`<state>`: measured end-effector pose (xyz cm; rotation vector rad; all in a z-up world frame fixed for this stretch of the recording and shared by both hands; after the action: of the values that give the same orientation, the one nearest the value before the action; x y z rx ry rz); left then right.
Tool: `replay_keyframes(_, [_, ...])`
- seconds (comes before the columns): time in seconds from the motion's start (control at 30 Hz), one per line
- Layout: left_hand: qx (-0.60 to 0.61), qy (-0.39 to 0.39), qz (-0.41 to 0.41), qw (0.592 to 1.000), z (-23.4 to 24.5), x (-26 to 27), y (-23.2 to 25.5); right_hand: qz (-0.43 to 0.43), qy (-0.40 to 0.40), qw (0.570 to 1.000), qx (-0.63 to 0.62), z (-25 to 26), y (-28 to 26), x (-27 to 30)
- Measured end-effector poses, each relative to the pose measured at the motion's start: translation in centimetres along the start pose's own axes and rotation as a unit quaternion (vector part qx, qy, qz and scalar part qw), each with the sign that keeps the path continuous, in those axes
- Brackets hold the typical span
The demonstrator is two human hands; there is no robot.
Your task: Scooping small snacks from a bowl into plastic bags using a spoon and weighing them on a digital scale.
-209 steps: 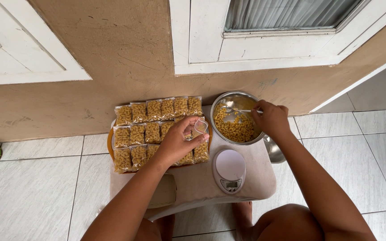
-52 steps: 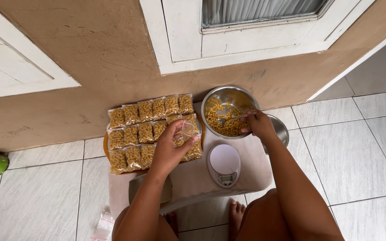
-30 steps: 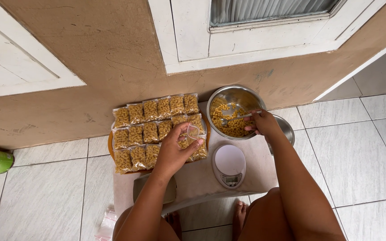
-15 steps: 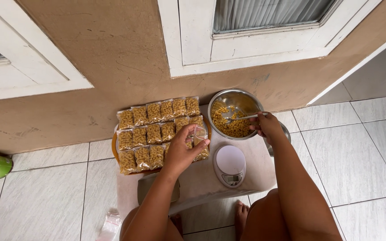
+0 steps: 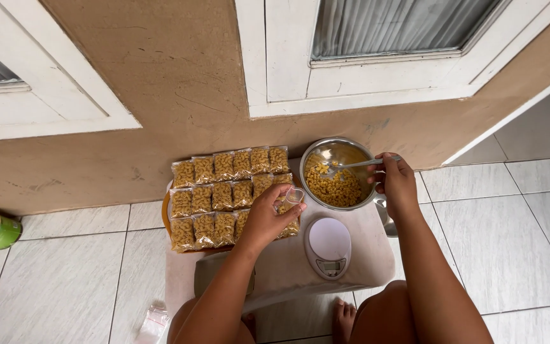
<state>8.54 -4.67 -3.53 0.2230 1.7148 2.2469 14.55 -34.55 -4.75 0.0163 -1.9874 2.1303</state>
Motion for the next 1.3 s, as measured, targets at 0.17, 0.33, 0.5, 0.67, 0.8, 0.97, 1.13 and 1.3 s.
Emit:
replay_keyframes(0.17, [-0.001, 0.005, 0.012, 1.000, 0.4, -0.1, -0.9, 0.054, -0.027, 0.998, -0.011, -2.9, -4.7, 3.5])
replay_keyframes(0.33, [0.008, 0.004, 0.016, 1.000, 0.4, -0.1, -1.2, 0.149, -0.050, 0.987, 0.018, -5.0, -6.2, 5.2])
replay_keyframes(0.5, [0.014, 0.010, 0.013, 1.000, 0.6, -0.5, -1.5, 0.319, -0.056, 0.932, 0.163, -6.1, -8.4, 7.5])
replay_keyframes(0.67, [0.020, 0.020, 0.007, 1.000, 1.2, 0.6, -0.4, 0.250, -0.020, 0.959, 0.133, -3.8, -7.4, 5.3])
replay_keyframes(0.8, [0.008, 0.014, 0.009, 1.000, 1.4, 0.9, 0.4, 0.113, -0.019, 0.975, 0.192, -1.9, -2.3, 0.7])
replay_keyframes(0.97, [0.001, 0.014, 0.012, 1.000, 1.5, 0.9, 0.2, -0.006, -0.019, 0.964, 0.264, -0.8, 4.5, -3.2])
replay_keyframes(1.13, [-0.002, 0.013, 0.011, 1.000, 1.4, 0.7, 0.2, -0.048, -0.029, 0.958, 0.282, -1.2, 7.7, -5.2])
replay_keyframes(1.3, [-0.006, 0.011, 0.006, 1.000, 1.4, 0.6, 0.2, -0.079, -0.047, 0.973, 0.213, -1.8, 7.3, -4.6])
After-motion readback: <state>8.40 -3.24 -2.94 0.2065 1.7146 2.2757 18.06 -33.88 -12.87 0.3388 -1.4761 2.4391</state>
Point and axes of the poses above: each hand's wrist, its own x-axis away from the middle knuckle, its own z-axis out of the back of the hand, y = z × x, the point moved 10 cm from there along -x, towards the middle knuckle, and after that the axes turned 10 degrees about -y, right-handed, at the moved point
